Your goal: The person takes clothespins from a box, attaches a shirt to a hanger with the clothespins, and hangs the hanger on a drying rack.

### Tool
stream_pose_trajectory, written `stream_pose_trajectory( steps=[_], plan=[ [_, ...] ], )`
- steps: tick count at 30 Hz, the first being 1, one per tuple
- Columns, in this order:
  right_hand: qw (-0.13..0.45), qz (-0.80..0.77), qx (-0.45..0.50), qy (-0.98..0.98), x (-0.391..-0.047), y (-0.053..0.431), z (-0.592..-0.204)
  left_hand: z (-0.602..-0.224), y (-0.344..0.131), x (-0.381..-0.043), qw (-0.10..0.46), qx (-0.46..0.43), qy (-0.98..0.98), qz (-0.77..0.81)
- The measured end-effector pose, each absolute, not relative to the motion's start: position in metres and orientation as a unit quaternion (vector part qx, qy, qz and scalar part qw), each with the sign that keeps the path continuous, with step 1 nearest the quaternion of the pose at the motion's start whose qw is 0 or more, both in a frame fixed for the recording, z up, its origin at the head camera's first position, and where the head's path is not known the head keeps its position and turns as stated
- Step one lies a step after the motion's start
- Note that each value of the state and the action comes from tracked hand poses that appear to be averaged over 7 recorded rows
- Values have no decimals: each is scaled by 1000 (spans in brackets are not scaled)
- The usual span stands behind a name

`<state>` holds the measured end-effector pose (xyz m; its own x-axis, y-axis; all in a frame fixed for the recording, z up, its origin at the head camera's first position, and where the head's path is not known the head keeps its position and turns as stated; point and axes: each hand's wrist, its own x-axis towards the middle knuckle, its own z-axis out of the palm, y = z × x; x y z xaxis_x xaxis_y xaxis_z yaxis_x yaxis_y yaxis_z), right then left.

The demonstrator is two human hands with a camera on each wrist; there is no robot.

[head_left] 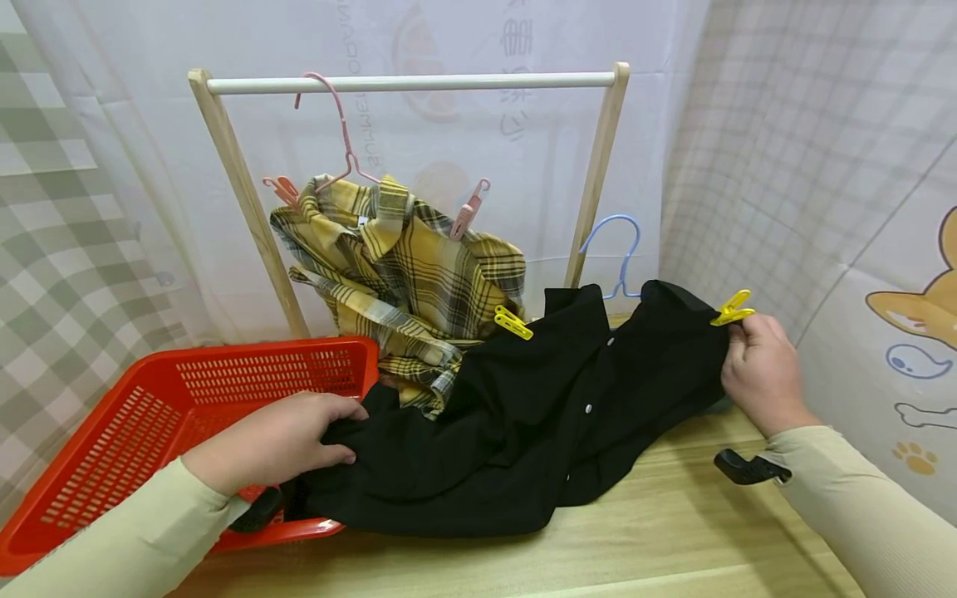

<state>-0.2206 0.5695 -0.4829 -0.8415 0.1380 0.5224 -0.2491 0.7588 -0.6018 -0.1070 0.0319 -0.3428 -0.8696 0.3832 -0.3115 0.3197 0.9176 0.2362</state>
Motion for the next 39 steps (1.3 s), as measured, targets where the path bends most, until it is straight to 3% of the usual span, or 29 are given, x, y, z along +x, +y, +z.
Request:
stream_pose_trajectory(
  steps=[15,23,28,39],
  plan=[
    [284,352,27,-891,-220,570,-484,-325,64,-108,35,257,964,65],
    [288,350,24,-891,-221,569,-483,-321,82,-116,-12,257,961,100],
    [288,342,21,-894,-220,569,-482,-325,90,-124,-21,239,963,119],
    [299,347,18,-889,-220,568,-479,-336,100,-140,18,213,971,107]
  ],
)
